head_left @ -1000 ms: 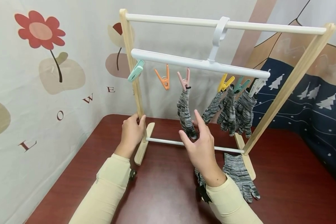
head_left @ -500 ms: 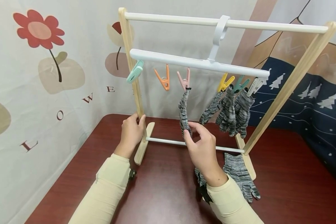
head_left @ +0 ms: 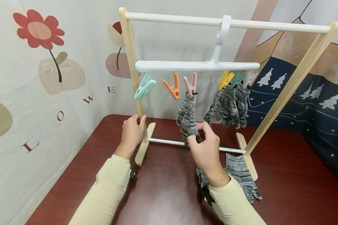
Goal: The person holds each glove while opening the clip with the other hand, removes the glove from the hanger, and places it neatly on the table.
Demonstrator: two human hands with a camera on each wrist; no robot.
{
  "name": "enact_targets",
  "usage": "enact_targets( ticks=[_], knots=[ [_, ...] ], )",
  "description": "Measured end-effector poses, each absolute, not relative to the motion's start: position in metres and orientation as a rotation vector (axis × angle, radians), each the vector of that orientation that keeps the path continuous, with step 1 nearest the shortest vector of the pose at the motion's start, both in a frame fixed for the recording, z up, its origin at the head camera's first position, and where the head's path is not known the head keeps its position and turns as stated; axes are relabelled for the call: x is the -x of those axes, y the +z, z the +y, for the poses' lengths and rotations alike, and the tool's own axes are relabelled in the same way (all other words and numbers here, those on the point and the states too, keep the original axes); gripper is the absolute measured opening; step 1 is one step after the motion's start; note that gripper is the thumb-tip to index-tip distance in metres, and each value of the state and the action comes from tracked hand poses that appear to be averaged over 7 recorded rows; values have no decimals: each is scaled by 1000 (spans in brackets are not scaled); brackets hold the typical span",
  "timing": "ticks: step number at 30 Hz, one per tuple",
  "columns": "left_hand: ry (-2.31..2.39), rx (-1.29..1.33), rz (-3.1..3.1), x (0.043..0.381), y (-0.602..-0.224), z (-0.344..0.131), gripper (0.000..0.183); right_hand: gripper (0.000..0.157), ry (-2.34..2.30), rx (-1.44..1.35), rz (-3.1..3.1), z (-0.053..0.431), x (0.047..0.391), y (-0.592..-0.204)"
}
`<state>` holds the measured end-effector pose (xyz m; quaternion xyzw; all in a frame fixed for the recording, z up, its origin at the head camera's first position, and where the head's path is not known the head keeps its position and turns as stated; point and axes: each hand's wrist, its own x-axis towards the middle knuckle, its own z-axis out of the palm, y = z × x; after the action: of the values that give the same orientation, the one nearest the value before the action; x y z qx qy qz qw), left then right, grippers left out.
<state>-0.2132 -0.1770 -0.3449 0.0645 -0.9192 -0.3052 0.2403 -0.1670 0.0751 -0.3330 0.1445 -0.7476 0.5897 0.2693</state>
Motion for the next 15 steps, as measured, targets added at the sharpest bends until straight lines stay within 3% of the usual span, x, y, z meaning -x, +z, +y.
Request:
enact_targets(
  ticks=[5, 11, 15],
  knots=[
    [-839, -175, -2514, 214, -345, -177, 33, 17, 1594, -349, -1970, 76, 167, -333],
    [-838, -171, -2509, 215, -346, -177, 31, 43, 1696, -356, -1971, 79, 166, -332],
    [-834, -175, -2513, 214, -346, -176, 32, 47, 1745, -379, -1969, 81, 165, -331]
  ],
)
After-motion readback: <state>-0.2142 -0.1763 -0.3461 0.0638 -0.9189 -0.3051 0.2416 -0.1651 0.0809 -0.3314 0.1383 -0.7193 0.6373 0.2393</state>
